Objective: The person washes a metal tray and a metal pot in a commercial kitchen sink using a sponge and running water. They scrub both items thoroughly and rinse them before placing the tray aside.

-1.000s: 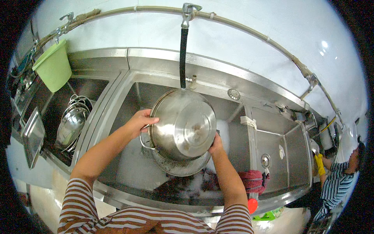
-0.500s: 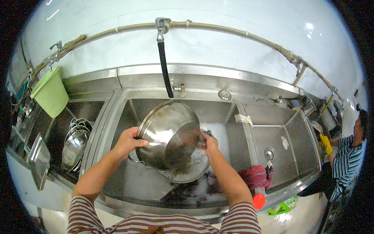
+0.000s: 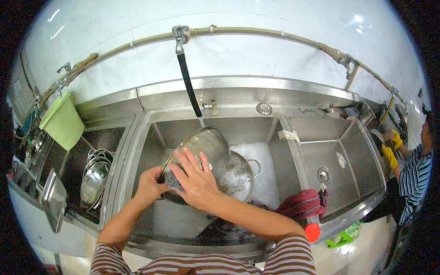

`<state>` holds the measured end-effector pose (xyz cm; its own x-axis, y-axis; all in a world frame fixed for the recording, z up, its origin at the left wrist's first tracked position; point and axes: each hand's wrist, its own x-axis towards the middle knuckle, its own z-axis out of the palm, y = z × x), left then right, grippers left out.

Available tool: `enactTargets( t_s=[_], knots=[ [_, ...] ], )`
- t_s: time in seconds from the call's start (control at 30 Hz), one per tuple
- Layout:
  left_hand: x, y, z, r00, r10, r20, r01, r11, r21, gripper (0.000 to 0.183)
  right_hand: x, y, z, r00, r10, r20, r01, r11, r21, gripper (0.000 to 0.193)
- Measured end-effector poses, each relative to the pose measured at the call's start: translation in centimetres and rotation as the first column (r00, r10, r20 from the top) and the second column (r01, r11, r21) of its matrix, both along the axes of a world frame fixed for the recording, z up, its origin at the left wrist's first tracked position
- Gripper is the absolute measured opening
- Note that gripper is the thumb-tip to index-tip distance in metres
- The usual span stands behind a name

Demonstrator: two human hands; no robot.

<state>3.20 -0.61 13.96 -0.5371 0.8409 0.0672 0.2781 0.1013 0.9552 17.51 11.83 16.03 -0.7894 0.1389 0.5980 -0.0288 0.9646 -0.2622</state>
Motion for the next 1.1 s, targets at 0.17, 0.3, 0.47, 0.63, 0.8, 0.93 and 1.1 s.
enactTargets(
  t_s=[0.17,0.3,0.47,0.63,0.8,0.93,1.1],
  knots=[
    [0.6,-0.2,-0.6,0.988,0.084,-0.133,-0.083,0.996,0.011,0.025,-3.8,4.3,-1.5,0.968,-0.229,-0.101,0.187,0.931,-0.313,0.058],
    [1.7,-0.9,-1.3,0.963,0.132,-0.235,-0.145,0.989,-0.039,0.028,-5.1,9.6,-5.2,0.952,-0.292,-0.090,0.131,0.654,-0.745,0.054],
    [1.6,-1.1,-1.6,0.951,0.193,-0.240,-0.200,0.980,-0.004,0.029,-2.2,-0.6,-1.6,0.999,-0.035,-0.040,0.028,0.987,-0.156,0.065],
    [1.7,-1.8,-1.6,0.898,0.178,-0.403,-0.204,0.979,-0.022,0.028,-3.6,4.7,-3.5,0.972,-0.166,-0.167,0.099,0.932,-0.350,0.053],
    [1.2,-2.2,-2.0,0.896,0.158,-0.415,-0.165,0.986,0.020,0.032,-5.4,13.8,-6.9,0.985,-0.169,0.024,0.039,0.087,-0.995,0.041],
    [0.3,-1.3,-2.0,0.793,0.146,-0.592,-0.111,0.989,0.096,0.028,-5.6,15.1,-8.8,0.953,-0.215,0.211,0.140,-0.304,-0.942,0.044],
    [-0.9,-0.7,-3.4,0.474,0.048,-0.879,0.017,0.998,0.064,0.021,-4.1,15.9,-10.4,0.980,-0.157,0.122,0.013,-0.562,-0.827,0.061]
  ],
)
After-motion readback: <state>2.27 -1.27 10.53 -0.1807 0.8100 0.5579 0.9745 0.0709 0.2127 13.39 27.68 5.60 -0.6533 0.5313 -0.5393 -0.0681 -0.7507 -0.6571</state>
